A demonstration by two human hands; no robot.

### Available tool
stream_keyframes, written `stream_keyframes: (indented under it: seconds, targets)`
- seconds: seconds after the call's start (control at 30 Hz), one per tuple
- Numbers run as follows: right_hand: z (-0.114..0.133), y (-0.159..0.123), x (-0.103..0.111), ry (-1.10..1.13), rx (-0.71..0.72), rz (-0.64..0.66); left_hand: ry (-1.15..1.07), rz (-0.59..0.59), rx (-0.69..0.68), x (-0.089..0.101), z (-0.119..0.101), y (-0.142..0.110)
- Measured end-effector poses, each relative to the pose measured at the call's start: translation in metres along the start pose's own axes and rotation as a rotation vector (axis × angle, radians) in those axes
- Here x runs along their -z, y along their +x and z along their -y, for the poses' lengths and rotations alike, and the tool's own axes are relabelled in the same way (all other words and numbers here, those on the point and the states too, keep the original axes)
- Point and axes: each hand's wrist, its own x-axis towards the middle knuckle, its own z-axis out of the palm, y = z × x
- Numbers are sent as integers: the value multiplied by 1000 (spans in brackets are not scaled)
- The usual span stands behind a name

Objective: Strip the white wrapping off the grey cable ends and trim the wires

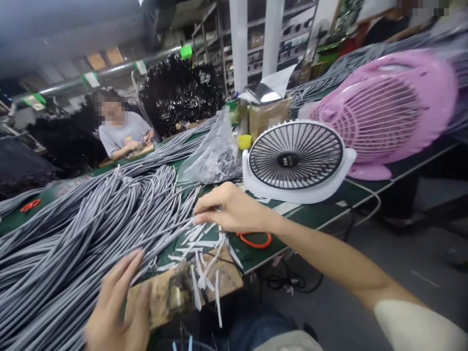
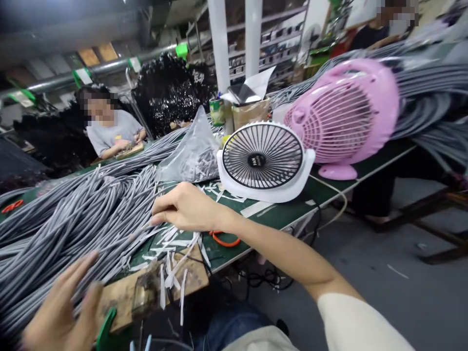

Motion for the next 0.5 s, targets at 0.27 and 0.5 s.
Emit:
stream_keyframes:
  seconds: [0.27, 0.5]
  targets:
    - [-34, -46, -1, -282, -284, -93, -175, 252, -86, -83, -11, 40]
    - [-83, -59, -11, -389, -293, 344, -244, 335, 201, -93, 14, 23]
